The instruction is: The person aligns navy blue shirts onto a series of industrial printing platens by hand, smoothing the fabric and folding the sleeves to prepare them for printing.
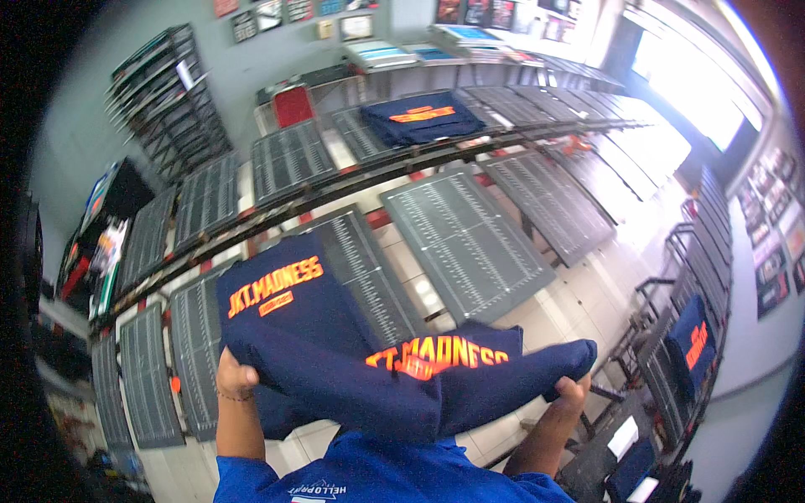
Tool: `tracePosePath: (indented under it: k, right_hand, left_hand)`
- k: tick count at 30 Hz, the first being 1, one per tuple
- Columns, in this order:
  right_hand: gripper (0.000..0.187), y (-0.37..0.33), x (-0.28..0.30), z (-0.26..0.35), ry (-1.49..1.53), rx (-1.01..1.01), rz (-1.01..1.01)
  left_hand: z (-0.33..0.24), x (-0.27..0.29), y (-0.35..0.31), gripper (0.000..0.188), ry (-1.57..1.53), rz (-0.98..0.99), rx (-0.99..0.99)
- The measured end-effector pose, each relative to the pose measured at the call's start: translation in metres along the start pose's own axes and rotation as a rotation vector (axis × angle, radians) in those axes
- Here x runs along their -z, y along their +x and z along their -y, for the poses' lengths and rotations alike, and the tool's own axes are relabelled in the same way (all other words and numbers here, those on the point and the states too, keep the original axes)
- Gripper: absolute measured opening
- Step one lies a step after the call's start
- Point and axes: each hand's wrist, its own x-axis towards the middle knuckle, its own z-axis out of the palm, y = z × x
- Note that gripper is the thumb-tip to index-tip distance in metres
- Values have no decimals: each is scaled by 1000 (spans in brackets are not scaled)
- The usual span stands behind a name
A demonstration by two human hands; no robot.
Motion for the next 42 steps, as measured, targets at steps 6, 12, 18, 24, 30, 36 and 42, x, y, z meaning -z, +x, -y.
tracePosePath:
  k: [6, 12, 18, 24, 30, 36, 42]
  right_hand:
    - [58, 26, -118, 35, 300, -65, -38]
    - [30, 91, -301, 1, 143, -414, 291]
    - [16, 173, -402, -66, 280, -527, 490]
    - [24, 165, -404, -34, 185, -529, 504]
    - [34, 73, -341, -105, -237, -611, 293]
    - [33, -27, -246, -237, -350, -939, 597]
    - [28, -80, -199, -292, -213, -978, 510]
  left_hand:
    - [-46, 28, -109, 62, -19, -539, -324]
    - [-109, 103, -64, 36, -90, -727, -197]
    - [-183, 220, -18, 32, -180, -511, -288]
    - [-217, 174, -53, 30, -8, -662, -381]
    - [-104, 167, -161, 58, 615, -1080, -61]
    - [56, 202, -265, 11, 279, -1097, 208]
    - [124, 231, -313, 8, 269, -1130, 389]
